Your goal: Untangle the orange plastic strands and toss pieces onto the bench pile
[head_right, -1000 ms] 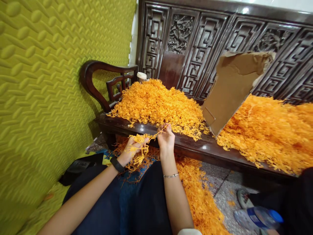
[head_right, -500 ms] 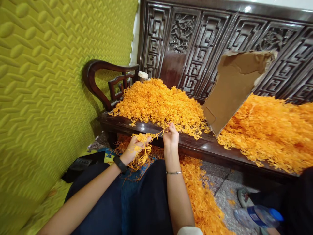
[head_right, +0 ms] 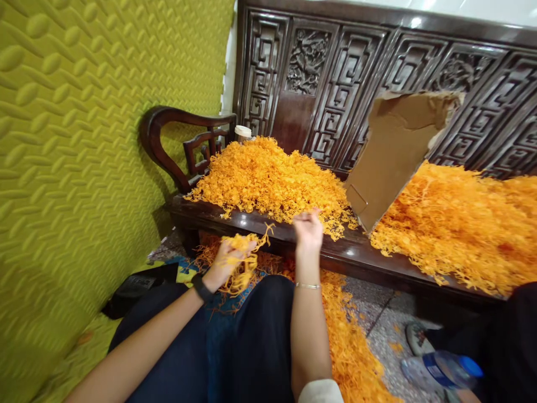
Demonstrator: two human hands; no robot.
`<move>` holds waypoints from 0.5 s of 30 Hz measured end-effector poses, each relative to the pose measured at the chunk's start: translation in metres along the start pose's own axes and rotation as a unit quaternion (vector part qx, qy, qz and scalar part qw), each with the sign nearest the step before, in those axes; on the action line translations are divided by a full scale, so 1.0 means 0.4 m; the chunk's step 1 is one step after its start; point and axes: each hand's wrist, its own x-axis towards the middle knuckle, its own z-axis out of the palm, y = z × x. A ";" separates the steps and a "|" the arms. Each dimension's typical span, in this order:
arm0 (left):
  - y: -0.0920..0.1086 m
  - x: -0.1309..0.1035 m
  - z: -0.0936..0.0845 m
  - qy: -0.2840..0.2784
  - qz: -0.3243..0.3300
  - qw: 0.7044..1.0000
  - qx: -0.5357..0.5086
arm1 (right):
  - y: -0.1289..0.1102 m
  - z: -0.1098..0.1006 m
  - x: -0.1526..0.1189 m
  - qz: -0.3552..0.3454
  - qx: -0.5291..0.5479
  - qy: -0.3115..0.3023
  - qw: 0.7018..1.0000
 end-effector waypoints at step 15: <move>0.037 0.023 -0.081 0.079 -0.010 0.996 -0.028 | 0.098 -0.097 0.035 -0.231 -0.399 0.020 0.887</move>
